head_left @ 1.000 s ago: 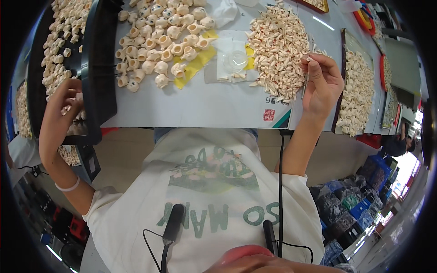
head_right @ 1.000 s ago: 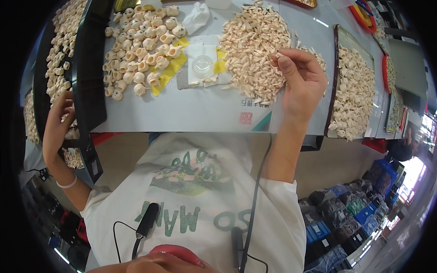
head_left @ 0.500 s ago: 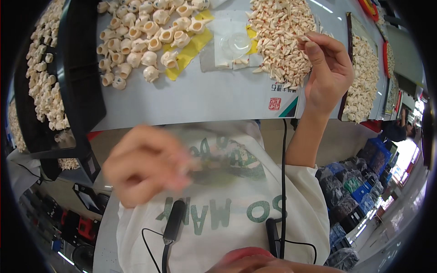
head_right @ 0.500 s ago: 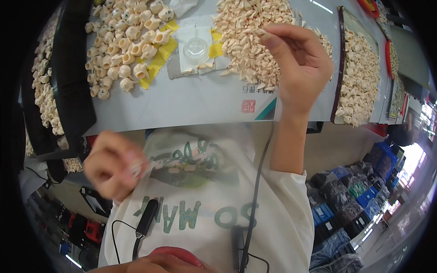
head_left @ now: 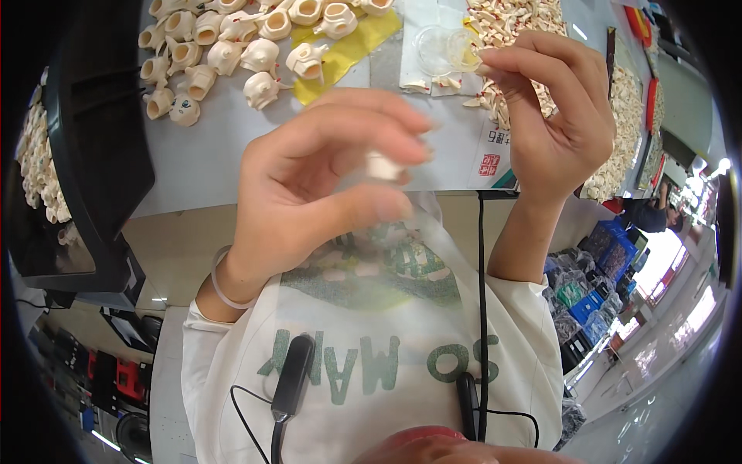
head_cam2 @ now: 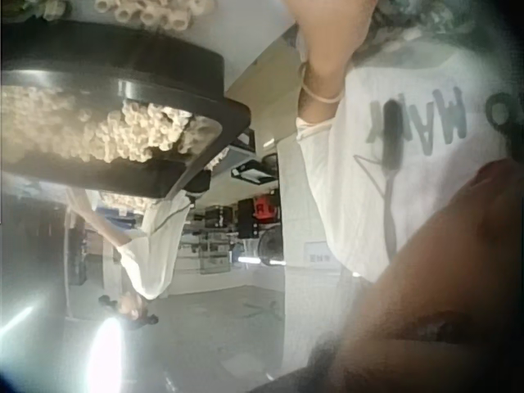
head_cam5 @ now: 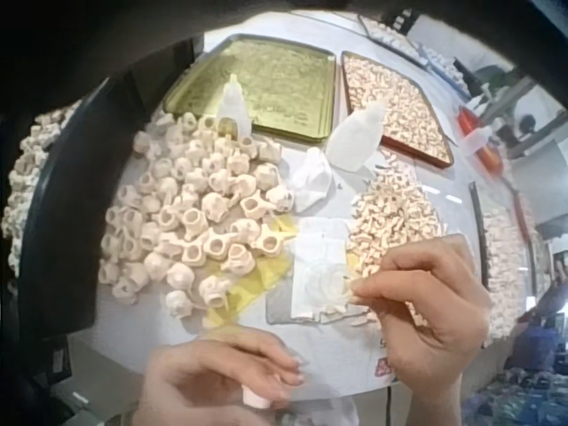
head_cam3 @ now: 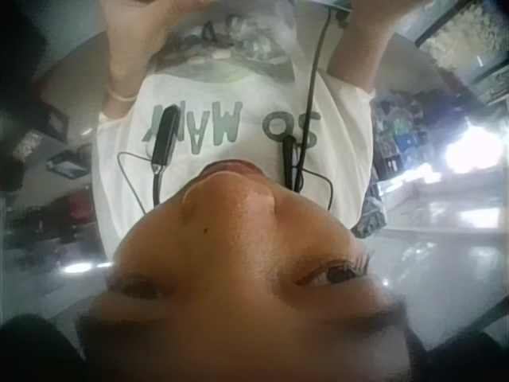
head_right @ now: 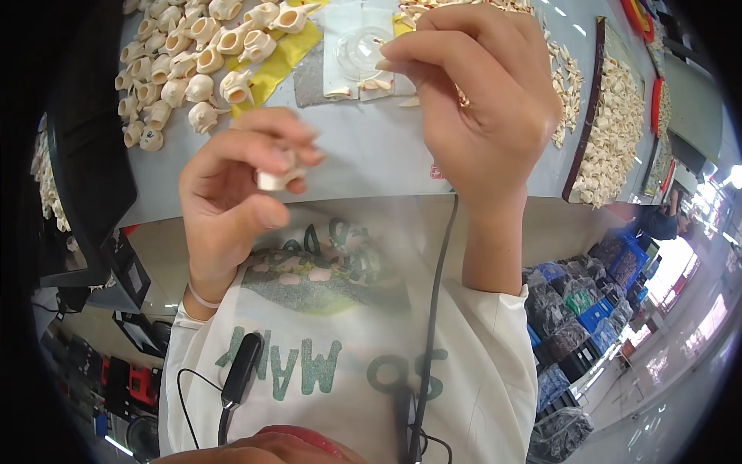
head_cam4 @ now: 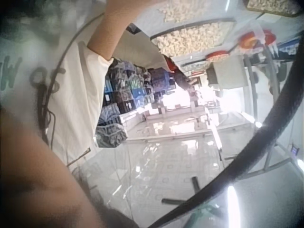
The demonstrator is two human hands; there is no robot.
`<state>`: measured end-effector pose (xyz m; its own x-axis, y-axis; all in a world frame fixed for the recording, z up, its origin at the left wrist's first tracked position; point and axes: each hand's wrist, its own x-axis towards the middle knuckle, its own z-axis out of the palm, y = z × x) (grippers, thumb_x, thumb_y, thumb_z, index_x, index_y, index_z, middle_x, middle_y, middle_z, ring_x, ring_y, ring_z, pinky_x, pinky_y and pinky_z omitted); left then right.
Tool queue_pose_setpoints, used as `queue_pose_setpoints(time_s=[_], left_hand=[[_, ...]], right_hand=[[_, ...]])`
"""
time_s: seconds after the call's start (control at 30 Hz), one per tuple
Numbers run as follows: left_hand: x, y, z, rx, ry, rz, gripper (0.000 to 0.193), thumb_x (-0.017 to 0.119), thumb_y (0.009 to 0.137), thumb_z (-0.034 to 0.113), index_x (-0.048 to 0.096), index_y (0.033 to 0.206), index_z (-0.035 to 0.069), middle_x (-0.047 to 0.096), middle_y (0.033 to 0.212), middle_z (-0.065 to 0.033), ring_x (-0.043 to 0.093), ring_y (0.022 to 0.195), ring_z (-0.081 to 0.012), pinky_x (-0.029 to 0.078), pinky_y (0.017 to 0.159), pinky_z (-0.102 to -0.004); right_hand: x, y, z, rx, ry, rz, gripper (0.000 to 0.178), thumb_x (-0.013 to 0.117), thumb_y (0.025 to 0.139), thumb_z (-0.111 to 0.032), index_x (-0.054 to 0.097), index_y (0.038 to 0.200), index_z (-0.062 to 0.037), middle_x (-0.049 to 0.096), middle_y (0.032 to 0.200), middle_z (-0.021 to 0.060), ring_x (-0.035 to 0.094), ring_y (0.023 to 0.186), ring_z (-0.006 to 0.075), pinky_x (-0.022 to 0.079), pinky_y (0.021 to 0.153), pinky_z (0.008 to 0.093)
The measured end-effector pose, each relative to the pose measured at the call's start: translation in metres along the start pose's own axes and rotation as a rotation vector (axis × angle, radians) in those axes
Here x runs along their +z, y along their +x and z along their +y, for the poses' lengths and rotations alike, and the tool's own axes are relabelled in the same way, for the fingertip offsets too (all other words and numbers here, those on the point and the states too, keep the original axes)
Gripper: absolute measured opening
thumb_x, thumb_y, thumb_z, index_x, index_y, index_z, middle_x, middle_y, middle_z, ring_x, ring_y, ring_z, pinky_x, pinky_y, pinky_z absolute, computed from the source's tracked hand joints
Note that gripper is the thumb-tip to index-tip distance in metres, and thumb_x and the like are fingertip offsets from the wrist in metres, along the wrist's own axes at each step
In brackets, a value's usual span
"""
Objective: Assembling doll heads by inserting neck joint components.
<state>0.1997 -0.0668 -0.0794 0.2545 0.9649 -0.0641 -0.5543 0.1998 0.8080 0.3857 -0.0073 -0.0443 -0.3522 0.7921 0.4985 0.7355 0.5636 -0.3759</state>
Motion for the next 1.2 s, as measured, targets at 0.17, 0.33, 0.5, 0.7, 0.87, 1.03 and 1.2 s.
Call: queue_pose_setpoints(time_s=[0.17, 0.33, 0.5, 0.7, 0.87, 1.03, 1.2], left_hand=[[0.000, 0.002, 0.012, -0.219, -0.152, -0.029, 0.035, 0.073, 0.072, 0.023, 0.055, 0.093, 0.002, 0.054, 0.101, -0.0143, 0.058, 0.088, -0.0215, 0.048, 0.072, -0.0286], [-0.006, 0.001, -0.006, 0.019, -0.057, -0.068, 0.040, 0.076, 0.069, 0.027, 0.053, 0.092, 0.004, 0.053, 0.096, -0.0111, 0.057, 0.081, -0.0181, 0.048, 0.066, -0.0253], [-0.005, 0.002, -0.006, 0.021, -0.038, -0.066, 0.037, 0.076, 0.068, 0.025, 0.054, 0.090, 0.005, 0.052, 0.095, -0.0098, 0.058, 0.081, -0.0168, 0.048, 0.062, -0.0207], [0.005, 0.005, -0.002, -0.019, -0.060, -0.016, 0.033, 0.070, 0.075, 0.023, 0.055, 0.096, 0.003, 0.052, 0.103, -0.0138, 0.061, 0.084, -0.0198, 0.051, 0.064, -0.0214], [0.001, 0.004, 0.003, -0.124, -0.122, -0.049, 0.028, 0.063, 0.082, 0.026, 0.055, 0.097, 0.004, 0.052, 0.105, -0.0139, 0.060, 0.085, -0.0202, 0.050, 0.066, -0.0225], [-0.001, 0.004, -0.006, -0.024, -0.113, -0.050, 0.026, 0.063, 0.082, 0.028, 0.055, 0.092, 0.007, 0.050, 0.107, -0.0107, 0.057, 0.093, -0.0207, 0.045, 0.072, -0.0242], [0.004, 0.006, -0.006, -0.023, -0.141, -0.040, 0.029, 0.064, 0.081, 0.029, 0.053, 0.096, 0.006, 0.048, 0.110, -0.0112, 0.057, 0.090, -0.0210, 0.045, 0.070, -0.0251]], right_hand=[[-0.002, 0.003, -0.001, -0.022, -0.074, -0.011, 0.023, 0.068, 0.057, 0.011, 0.068, 0.074, -0.0044, 0.062, 0.077, 0.0031, 0.055, 0.075, 0.0142, 0.042, 0.064, 0.0239], [-0.001, 0.001, -0.003, 0.002, -0.008, -0.027, 0.023, 0.068, 0.057, 0.010, 0.069, 0.074, -0.0046, 0.062, 0.078, 0.0035, 0.055, 0.075, 0.0142, 0.042, 0.065, 0.0239], [0.001, -0.002, 0.000, 0.033, 0.002, 0.023, 0.022, 0.068, 0.058, 0.010, 0.068, 0.074, -0.0047, 0.062, 0.079, 0.0037, 0.055, 0.076, 0.0145, 0.043, 0.066, 0.0238], [0.006, -0.002, -0.002, 0.076, 0.054, 0.045, 0.021, 0.068, 0.060, 0.010, 0.068, 0.076, -0.0034, 0.061, 0.081, 0.0054, 0.056, 0.077, 0.0140, 0.043, 0.066, 0.0233], [0.002, -0.008, 0.002, 0.191, 0.360, 0.202, 0.016, 0.066, 0.067, 0.010, 0.063, 0.082, 0.0034, 0.060, 0.083, 0.0105, 0.055, 0.077, 0.0146, 0.043, 0.069, 0.0230], [-0.010, -0.017, -0.011, 0.289, 0.691, 0.224, 0.014, 0.064, 0.074, 0.003, 0.058, 0.086, 0.0048, 0.056, 0.086, 0.0129, 0.051, 0.077, 0.0164, 0.040, 0.072, 0.0242], [-0.009, -0.026, -0.021, 0.310, 0.813, 0.168, 0.015, 0.064, 0.076, -0.006, 0.056, 0.084, 0.0024, 0.054, 0.085, 0.0122, 0.049, 0.079, 0.0180, 0.039, 0.074, 0.0291]])
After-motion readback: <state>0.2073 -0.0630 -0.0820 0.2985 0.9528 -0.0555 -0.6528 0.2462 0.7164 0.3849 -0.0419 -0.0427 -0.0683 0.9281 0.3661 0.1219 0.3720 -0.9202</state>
